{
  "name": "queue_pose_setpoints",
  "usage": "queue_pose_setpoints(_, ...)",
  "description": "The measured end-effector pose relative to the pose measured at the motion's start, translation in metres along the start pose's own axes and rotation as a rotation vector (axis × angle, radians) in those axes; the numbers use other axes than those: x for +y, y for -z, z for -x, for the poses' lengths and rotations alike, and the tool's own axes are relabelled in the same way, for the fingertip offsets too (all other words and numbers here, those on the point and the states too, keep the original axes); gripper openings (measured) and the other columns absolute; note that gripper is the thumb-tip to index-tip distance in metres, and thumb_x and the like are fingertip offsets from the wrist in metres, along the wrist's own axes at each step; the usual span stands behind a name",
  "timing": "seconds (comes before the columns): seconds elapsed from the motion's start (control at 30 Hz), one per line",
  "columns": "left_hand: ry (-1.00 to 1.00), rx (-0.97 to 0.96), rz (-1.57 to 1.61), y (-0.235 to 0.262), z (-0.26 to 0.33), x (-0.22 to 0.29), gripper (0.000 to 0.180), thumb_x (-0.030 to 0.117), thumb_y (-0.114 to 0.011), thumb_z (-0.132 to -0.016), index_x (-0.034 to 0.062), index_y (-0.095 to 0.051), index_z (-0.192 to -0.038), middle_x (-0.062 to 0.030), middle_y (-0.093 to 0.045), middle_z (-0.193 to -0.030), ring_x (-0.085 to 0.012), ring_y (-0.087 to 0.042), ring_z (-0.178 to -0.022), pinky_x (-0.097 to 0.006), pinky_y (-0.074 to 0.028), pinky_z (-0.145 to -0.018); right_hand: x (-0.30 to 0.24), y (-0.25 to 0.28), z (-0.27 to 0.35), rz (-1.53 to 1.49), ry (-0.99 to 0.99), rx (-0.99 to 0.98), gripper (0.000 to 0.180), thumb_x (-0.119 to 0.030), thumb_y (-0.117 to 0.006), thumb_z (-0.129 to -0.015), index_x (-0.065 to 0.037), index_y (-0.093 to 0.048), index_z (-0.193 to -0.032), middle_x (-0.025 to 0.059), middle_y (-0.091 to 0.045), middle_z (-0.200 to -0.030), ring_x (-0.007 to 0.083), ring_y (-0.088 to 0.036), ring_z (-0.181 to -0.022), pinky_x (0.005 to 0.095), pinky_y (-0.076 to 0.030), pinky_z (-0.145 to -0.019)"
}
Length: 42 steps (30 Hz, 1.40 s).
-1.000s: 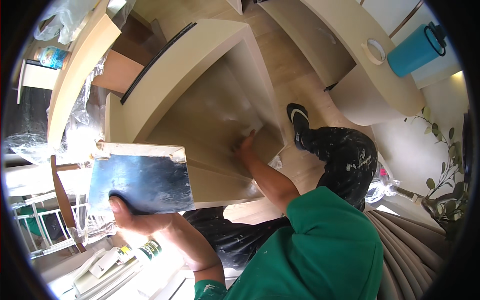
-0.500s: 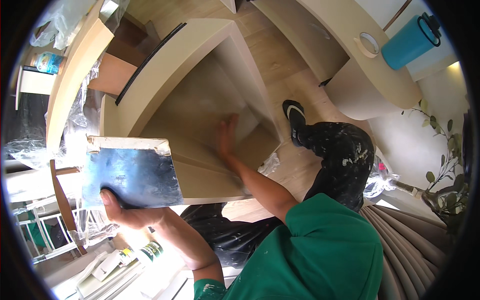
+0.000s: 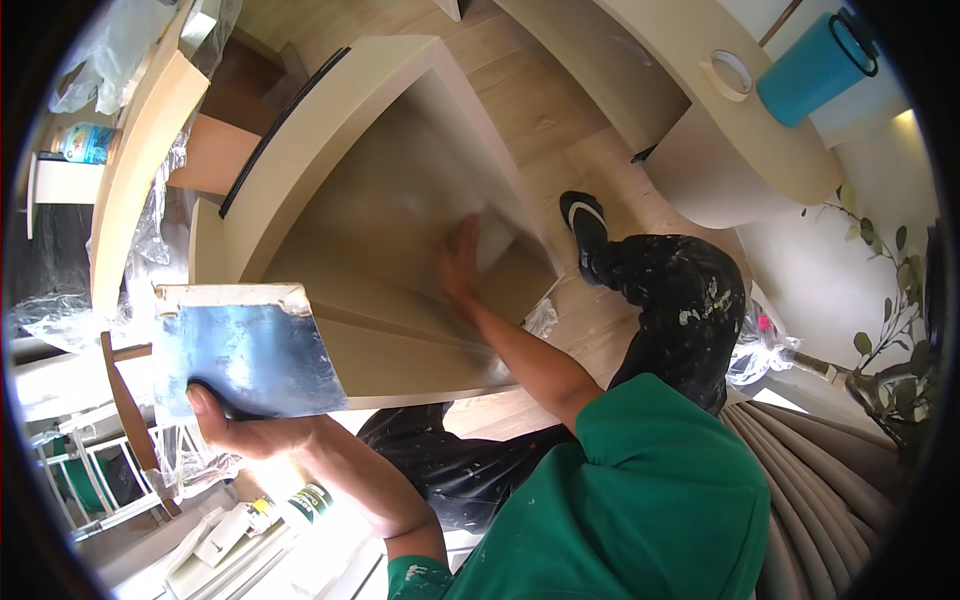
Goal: The person applies a substance to the inner corners of a wooden drawer using a putty knife and a cloth, then sands the outer edges and surface of the drawer with a sanding block.
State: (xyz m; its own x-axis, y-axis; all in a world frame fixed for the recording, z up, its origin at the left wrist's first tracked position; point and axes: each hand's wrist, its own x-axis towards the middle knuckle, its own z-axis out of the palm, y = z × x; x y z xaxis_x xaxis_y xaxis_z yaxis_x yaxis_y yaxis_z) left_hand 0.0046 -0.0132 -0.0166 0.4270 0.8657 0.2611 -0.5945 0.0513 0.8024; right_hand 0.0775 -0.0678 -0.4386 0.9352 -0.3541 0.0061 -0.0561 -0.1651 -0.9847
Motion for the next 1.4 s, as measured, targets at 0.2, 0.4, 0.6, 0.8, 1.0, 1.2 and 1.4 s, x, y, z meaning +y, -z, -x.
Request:
queue_pose_setpoints(0.2, 0.062, -0.032, 0.013, 0.001, -0.005, 0.001, 0.043, 0.036, -0.066, -0.078, -0.0004, -0.066, -0.1, -0.0143, -0.062, -0.107, -0.023, -0.059, -0.099, -0.034, -0.049, -0.082, 0.04, 0.099, 0.063, 0.207, -0.421, -0.041, 0.037, -0.025, -0.057, -0.092, -0.003, -0.056, -0.121, 0.0213, -0.056, -0.122, 0.0368, -0.05, -0.12, 0.0434, -0.038, -0.103)
queue_pose_setpoints(0.4, 0.039, -0.044, -0.006, 0.004, -0.008, -0.004, 0.044, 0.037, -0.065, -0.08, -0.0013, -0.066, -0.102, -0.0153, -0.062, -0.109, -0.0227, -0.059, -0.101, -0.035, -0.049, -0.084, 0.091, 0.168, 0.13, 0.814, -0.396, -0.145, 0.033, -0.02, -0.067, -0.077, -0.008, -0.058, -0.106, 0.0135, -0.055, -0.111, 0.0329, -0.051, -0.11, 0.0467, -0.042, -0.092)
queue_pose_setpoints(0.6, 0.034, -0.062, -0.019, 0.001, -0.002, 0.001, 0.044, 0.036, -0.063, -0.082, -0.002, -0.064, -0.106, -0.0154, -0.061, -0.11, -0.0227, -0.059, -0.103, -0.035, -0.048, -0.086, 0.092, 0.157, 0.143, 0.689, -0.334, -0.392, 0.069, -0.035, -0.083, -0.071, -0.007, -0.049, -0.124, 0.0152, -0.052, -0.13, 0.0332, -0.046, -0.124, 0.0493, -0.041, -0.099)
queue_pose_setpoints(0.8, 0.005, -0.086, -0.029, 0.009, 0.001, -0.005, 0.045, 0.035, -0.064, -0.082, -0.0013, -0.063, -0.109, -0.0144, -0.061, -0.109, -0.0235, -0.059, -0.101, -0.035, -0.047, -0.087, 0.159, 0.159, 0.131, 0.984, -0.241, -0.463, 0.066, -0.037, -0.078, -0.076, -0.004, -0.052, -0.127, 0.016, -0.055, -0.122, 0.0344, -0.048, -0.119, 0.0511, -0.039, -0.099)
queue_pose_setpoints(1.0, 0.114, -0.057, 0.039, 0.003, 0.004, 0.002, 0.04, 0.03, -0.064, -0.077, -0.0007, -0.064, -0.103, -0.0161, -0.061, -0.106, -0.024, -0.06, -0.096, -0.034, -0.049, -0.084, 0.147, 0.213, 0.145, 0.964, 0.598, -0.724, 0.055, -0.034, -0.071, -0.081, -0.015, -0.055, -0.131, 0.0156, -0.048, -0.134, 0.0346, -0.046, -0.122, 0.0548, -0.038, -0.098)
queue_pose_setpoints(1.2, 0.078, -0.143, -0.081, -0.005, 0.008, 0.002, 0.06, 0.041, -0.06, -0.084, -0.0045, -0.057, -0.122, -0.0163, -0.059, -0.117, -0.0252, -0.058, -0.105, -0.036, -0.047, -0.091, 0.168, 0.226, 0.125, 1.017, 0.393, -0.925, 0.028, -0.023, -0.071, -0.069, -0.012, -0.069, -0.094, 0.0127, -0.059, -0.113, 0.0329, -0.055, -0.108, 0.0482, -0.048, -0.082)
queue_pose_setpoints(1.4, 0.08, -0.234, -0.128, -0.004, -0.004, -0.001, 0.059, 0.043, -0.058, -0.088, -0.0052, -0.057, -0.121, -0.0159, -0.06, -0.117, -0.0256, -0.059, -0.104, -0.038, -0.048, -0.09, 0.064, 0.228, 0.117, 0.611, -0.096, -0.254, 0.028, -0.011, -0.063, -0.076, -0.004, -0.061, -0.103, 0.0168, -0.059, -0.103, 0.0388, -0.056, -0.105, 0.0466, -0.049, -0.086)
